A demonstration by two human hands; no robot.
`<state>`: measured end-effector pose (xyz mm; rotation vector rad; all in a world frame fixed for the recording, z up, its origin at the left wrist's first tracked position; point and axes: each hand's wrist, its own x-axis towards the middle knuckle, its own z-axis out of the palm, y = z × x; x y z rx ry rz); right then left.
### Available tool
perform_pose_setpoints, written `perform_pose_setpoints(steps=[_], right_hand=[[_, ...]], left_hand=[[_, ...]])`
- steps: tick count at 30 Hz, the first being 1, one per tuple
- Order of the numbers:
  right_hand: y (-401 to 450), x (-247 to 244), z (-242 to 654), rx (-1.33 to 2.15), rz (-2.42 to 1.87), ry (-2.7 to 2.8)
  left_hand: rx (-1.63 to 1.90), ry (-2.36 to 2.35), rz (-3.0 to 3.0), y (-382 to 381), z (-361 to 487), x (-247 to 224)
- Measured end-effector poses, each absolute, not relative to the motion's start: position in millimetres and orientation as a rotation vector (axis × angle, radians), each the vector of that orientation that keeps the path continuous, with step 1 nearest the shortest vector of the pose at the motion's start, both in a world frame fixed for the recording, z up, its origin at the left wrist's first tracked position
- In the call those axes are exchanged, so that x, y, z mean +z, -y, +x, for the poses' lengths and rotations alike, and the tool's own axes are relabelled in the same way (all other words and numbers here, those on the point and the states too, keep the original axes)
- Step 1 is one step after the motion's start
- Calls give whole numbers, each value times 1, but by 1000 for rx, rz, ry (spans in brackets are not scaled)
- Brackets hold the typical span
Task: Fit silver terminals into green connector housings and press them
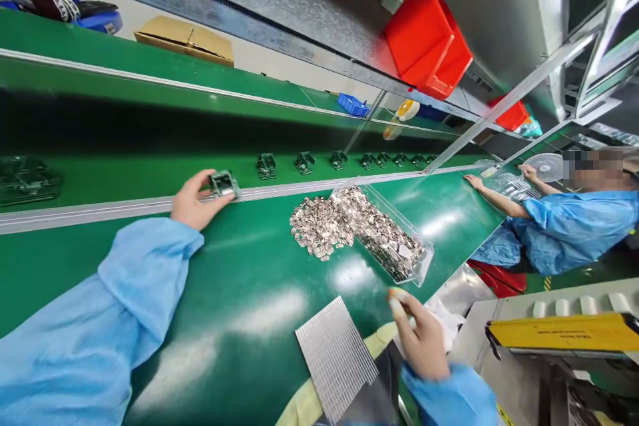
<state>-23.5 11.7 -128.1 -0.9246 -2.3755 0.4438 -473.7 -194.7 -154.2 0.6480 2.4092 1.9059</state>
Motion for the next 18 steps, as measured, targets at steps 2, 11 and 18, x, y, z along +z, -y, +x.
perform_pose_setpoints(steps=[2, 11, 18], right_hand=[[-37, -126, -92, 337, -826, 2576], [-96, -138, -210, 95, -861, 2895], [-120, -138, -215, 50, -752, 3031]], left_hand=[[1864, -2632, 483, 201, -510, -159], [1468, -2726, 699, 192, -604, -170], [1590, -2964, 754, 220, -573, -153]])
